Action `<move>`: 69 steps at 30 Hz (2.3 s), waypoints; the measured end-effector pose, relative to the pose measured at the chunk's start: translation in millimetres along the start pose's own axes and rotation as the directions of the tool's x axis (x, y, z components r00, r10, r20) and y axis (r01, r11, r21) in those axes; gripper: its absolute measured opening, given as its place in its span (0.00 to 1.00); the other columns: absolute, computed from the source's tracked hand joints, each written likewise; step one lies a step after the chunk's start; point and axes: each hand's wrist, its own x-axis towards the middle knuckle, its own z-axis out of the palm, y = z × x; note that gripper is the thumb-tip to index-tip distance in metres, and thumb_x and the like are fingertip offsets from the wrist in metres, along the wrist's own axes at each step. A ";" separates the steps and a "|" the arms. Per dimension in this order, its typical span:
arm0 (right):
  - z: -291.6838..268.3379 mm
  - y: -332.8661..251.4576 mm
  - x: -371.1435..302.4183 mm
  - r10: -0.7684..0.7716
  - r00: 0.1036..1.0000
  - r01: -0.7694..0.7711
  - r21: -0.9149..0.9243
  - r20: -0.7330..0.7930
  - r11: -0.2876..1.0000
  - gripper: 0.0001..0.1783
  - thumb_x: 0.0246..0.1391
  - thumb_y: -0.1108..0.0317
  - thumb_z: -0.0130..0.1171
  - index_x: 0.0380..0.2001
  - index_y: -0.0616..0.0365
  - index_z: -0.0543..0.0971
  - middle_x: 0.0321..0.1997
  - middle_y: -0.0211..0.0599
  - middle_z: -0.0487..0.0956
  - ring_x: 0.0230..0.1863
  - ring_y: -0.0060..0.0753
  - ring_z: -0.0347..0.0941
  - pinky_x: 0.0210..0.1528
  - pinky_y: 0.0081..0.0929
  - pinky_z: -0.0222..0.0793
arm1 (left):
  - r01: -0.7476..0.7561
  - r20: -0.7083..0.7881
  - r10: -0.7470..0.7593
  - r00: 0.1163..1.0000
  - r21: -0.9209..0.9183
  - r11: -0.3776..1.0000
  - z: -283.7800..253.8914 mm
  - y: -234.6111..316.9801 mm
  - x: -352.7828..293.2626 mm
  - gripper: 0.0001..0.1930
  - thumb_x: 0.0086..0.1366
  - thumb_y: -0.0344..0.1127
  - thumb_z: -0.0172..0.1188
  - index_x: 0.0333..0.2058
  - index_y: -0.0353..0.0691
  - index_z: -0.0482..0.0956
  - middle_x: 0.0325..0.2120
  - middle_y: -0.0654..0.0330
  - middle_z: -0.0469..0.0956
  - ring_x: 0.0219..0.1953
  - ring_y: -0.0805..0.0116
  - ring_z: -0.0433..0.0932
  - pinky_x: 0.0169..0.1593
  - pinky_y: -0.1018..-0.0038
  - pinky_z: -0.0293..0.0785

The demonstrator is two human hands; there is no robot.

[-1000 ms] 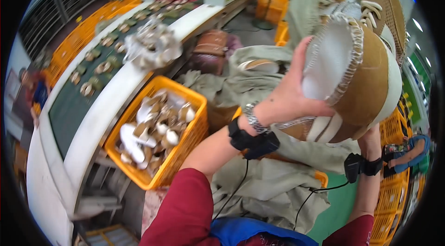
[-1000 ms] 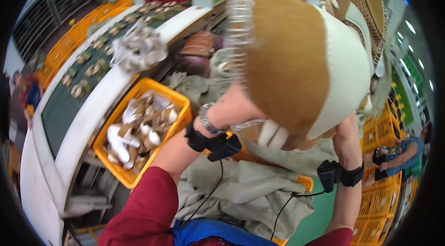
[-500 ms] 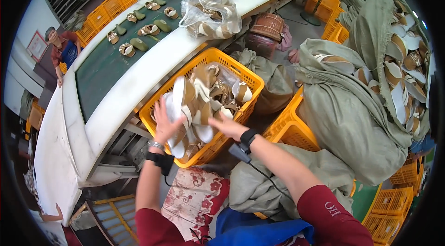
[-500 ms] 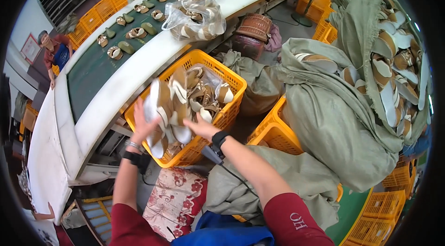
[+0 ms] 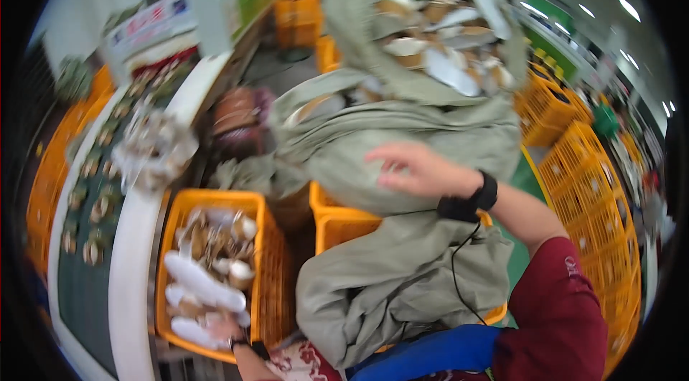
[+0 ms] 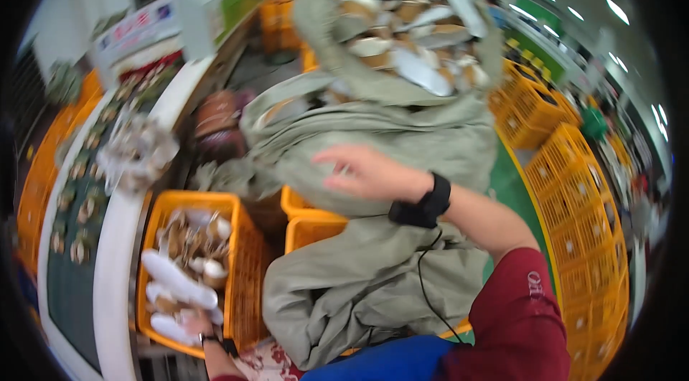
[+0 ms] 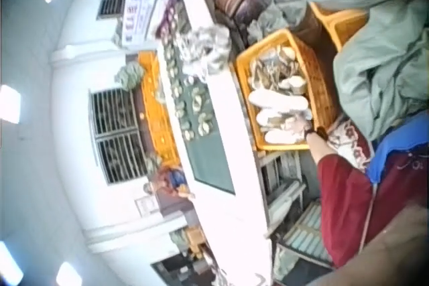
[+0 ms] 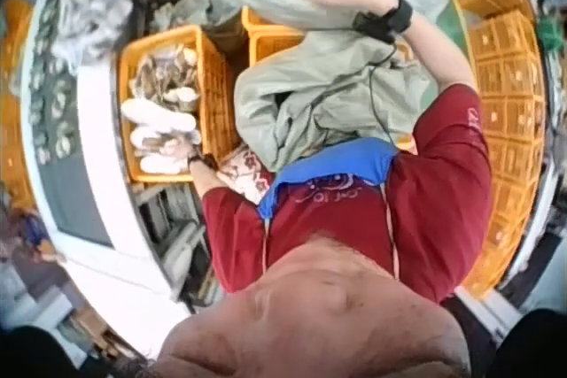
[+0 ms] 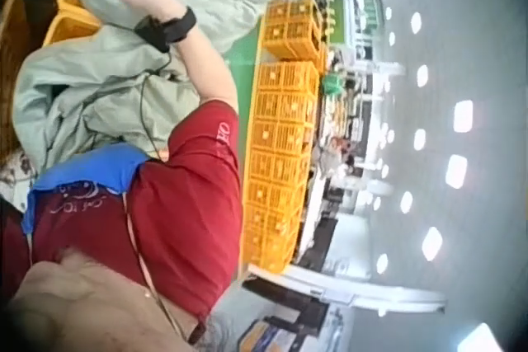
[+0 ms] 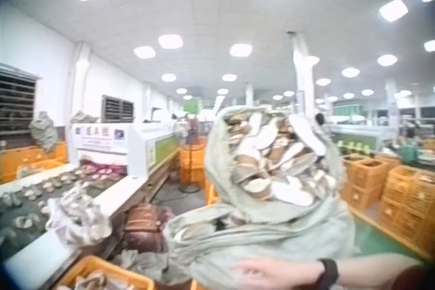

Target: The person is sorting semi-finished shoes and soles from large bags into smaller yellow crates at a factory station.

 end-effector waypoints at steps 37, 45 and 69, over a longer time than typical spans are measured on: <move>-297.9 293.8 -32.7 0.339 0.569 -0.492 0.020 -0.749 0.871 0.39 0.39 0.47 0.61 0.47 0.70 0.69 0.46 0.49 0.73 0.51 0.38 0.68 0.48 0.28 0.66 | -0.354 -0.475 0.799 0.368 -0.866 -0.352 -411.0 605.5 -414.4 0.19 0.58 0.43 0.51 0.44 0.36 0.70 0.37 0.58 0.74 0.38 0.64 0.75 0.41 0.69 0.72; -318.1 285.7 -40.9 0.643 0.764 -0.391 0.754 -0.053 0.527 0.29 0.51 0.49 0.53 0.50 0.56 0.69 0.45 0.33 0.76 0.44 0.24 0.73 0.45 0.26 0.69 | 0.190 -0.007 0.999 -0.046 -0.982 0.002 -395.7 567.2 -390.8 0.31 0.59 0.61 0.41 0.50 0.43 0.67 0.48 0.53 0.70 0.50 0.58 0.69 0.53 0.58 0.66; -214.4 165.9 -57.1 0.564 0.795 -0.259 0.714 -0.226 0.651 0.26 0.59 0.58 0.45 0.54 0.66 0.62 0.51 0.41 0.69 0.51 0.26 0.66 0.52 0.23 0.62 | 0.341 -0.305 0.915 -0.265 -0.917 -0.207 -337.0 523.0 -474.4 0.23 0.65 0.49 0.44 0.51 0.38 0.66 0.48 0.58 0.71 0.48 0.65 0.72 0.50 0.69 0.69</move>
